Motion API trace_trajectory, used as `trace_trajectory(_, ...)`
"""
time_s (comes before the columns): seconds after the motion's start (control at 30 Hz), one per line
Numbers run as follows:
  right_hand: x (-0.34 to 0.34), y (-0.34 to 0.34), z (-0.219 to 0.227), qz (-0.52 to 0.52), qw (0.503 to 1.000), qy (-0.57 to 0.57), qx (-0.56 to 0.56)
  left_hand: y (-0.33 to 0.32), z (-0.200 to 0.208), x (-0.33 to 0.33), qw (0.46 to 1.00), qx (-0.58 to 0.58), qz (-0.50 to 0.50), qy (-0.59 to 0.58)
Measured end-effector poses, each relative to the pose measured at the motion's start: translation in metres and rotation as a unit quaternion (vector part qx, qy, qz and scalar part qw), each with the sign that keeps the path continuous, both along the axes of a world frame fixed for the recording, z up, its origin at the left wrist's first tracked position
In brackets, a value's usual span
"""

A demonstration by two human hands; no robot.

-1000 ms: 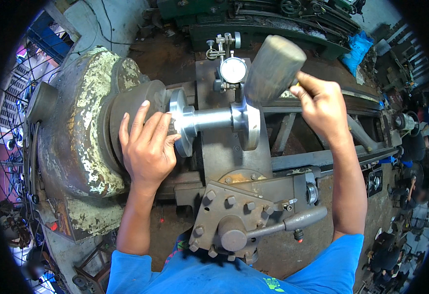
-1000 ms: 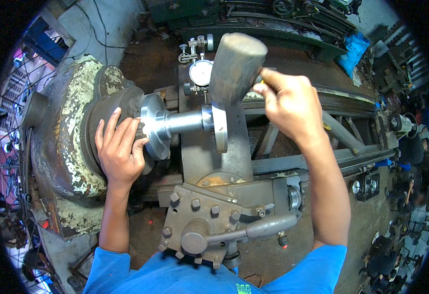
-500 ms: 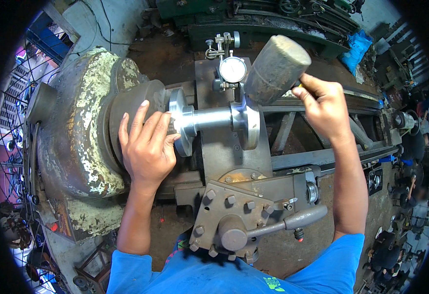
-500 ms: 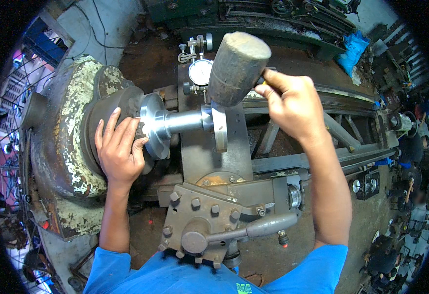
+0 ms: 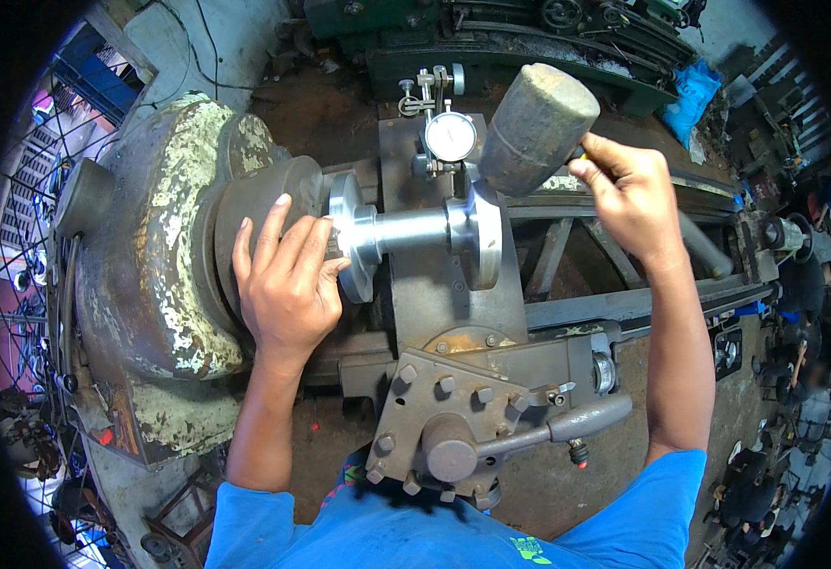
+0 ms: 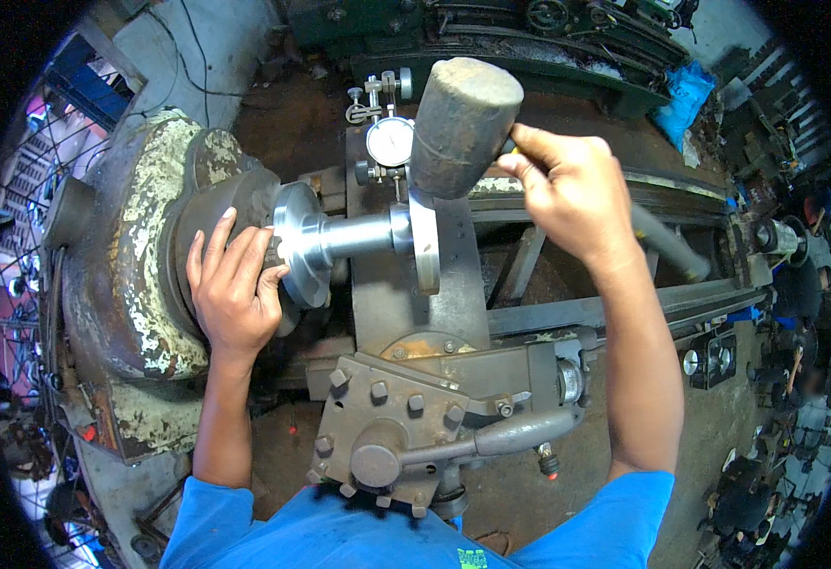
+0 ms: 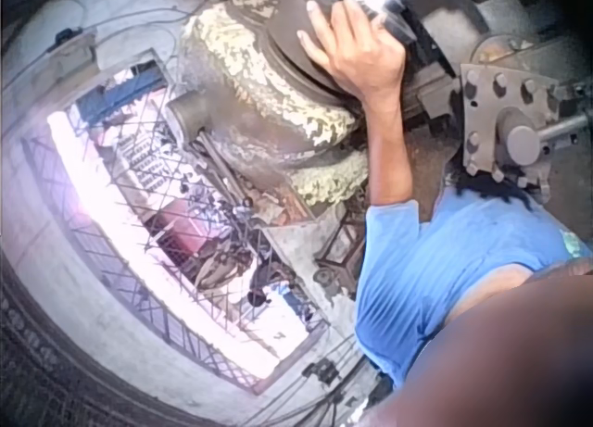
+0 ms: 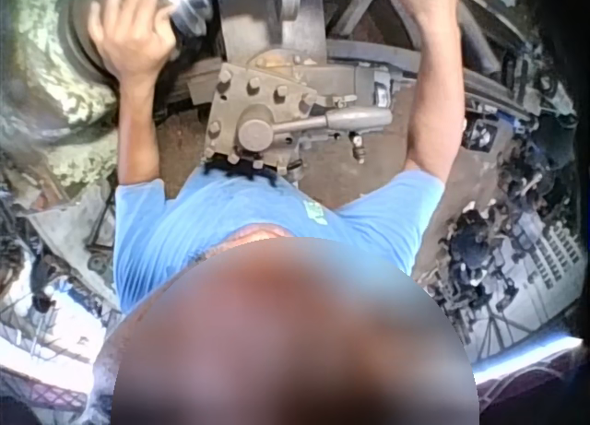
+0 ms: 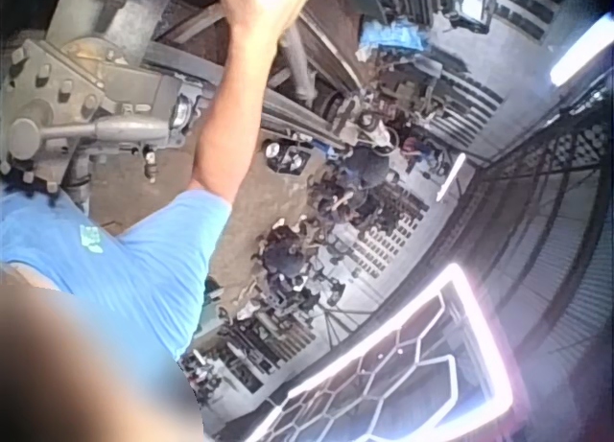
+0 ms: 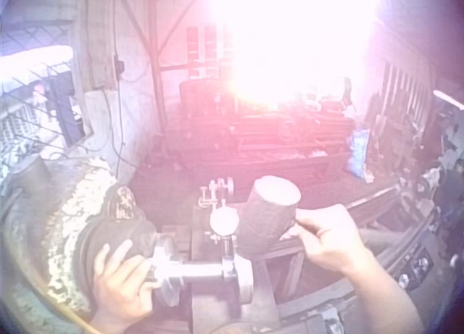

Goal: The person operates a metal lathe, using a wrench to tighten a chuck and a rubber mallet to adjust a metal component. The person repeatedly taps the component while holding it in place.

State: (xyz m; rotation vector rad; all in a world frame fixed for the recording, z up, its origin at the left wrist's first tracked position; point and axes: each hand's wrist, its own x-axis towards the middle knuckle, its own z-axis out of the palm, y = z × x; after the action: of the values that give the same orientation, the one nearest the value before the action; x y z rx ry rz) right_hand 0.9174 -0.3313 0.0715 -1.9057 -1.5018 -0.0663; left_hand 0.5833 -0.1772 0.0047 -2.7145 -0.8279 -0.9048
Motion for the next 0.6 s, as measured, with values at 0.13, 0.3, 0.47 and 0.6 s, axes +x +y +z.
trace_trajectory(0.13,0.004,-0.004,0.005,-0.034,0.998,-0.026,0.044,-0.001,0.0,0.0,1.0,-0.005,0.003,0.0)
trace_trajectory(0.3,0.0,0.001,-0.006,-0.008,0.988,0.022,0.15,-0.001,-0.001,0.0,1.0,0.002,0.003,0.003)
trace_trajectory(0.47,0.001,0.0,0.0,-0.005,0.998,-0.053,0.017,0.0,0.0,-0.001,1.0,0.003,0.003,0.004)
trace_trajectory(0.6,0.007,-0.002,0.012,-0.028,0.997,-0.002,0.079,-0.001,0.0,-0.001,1.0,0.003,0.006,0.004)
